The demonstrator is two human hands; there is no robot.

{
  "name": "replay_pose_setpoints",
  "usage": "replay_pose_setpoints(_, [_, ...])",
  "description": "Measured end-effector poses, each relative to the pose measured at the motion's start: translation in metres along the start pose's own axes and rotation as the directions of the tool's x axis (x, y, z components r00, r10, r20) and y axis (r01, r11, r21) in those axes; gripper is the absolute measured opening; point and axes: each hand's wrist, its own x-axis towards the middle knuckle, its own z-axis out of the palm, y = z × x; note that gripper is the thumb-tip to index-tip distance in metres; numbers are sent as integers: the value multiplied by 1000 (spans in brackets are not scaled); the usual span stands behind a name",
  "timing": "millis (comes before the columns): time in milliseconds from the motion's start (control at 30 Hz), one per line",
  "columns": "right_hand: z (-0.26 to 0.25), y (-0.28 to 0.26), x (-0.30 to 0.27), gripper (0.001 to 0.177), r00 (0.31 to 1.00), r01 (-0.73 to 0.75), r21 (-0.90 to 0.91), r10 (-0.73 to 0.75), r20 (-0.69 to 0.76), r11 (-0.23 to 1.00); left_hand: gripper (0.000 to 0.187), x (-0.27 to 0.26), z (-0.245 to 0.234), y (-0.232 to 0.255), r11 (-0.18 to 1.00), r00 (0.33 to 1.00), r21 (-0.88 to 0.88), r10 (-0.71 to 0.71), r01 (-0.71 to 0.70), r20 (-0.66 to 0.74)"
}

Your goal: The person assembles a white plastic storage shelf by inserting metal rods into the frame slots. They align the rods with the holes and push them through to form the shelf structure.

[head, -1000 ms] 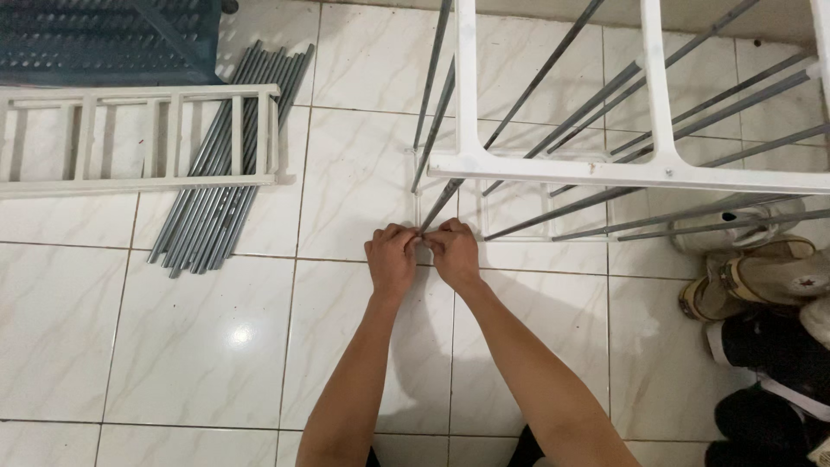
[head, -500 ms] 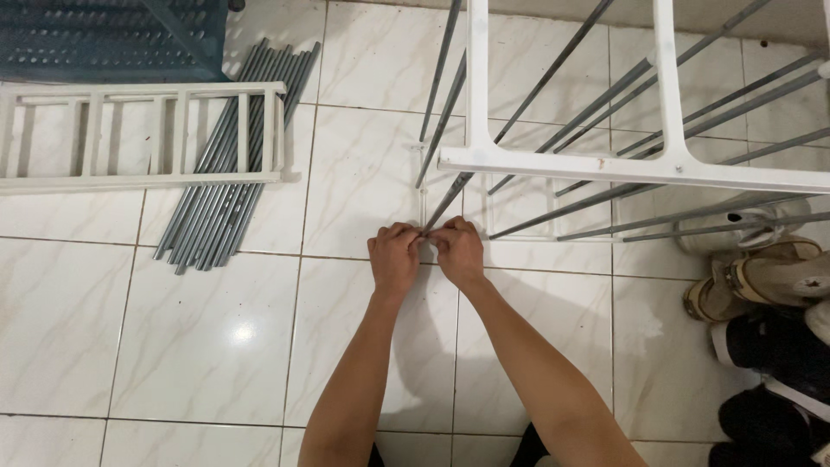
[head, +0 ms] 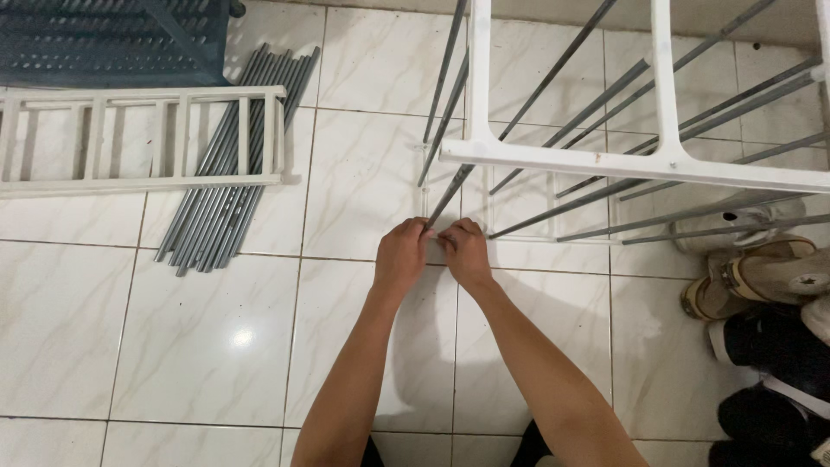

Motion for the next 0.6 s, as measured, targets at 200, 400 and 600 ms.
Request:
replay_pose_setpoints(200, [2, 4, 2, 12, 998, 53, -7, -53, -35, 999, 10, 3, 5, 0, 999, 1000, -35, -7, 6, -24])
replay_pose_setpoints(400, [4, 1, 2, 12, 997, 44, -27, -46, -69, 999, 6, 3, 9, -2, 998, 997, -47, 26, -29, -67])
replay_pose_setpoints(600, [3, -4, 2, 16, 992, 89, -40, -92, -89, 995, 12, 1, 13, -4, 999, 998, -50, 7, -10, -70])
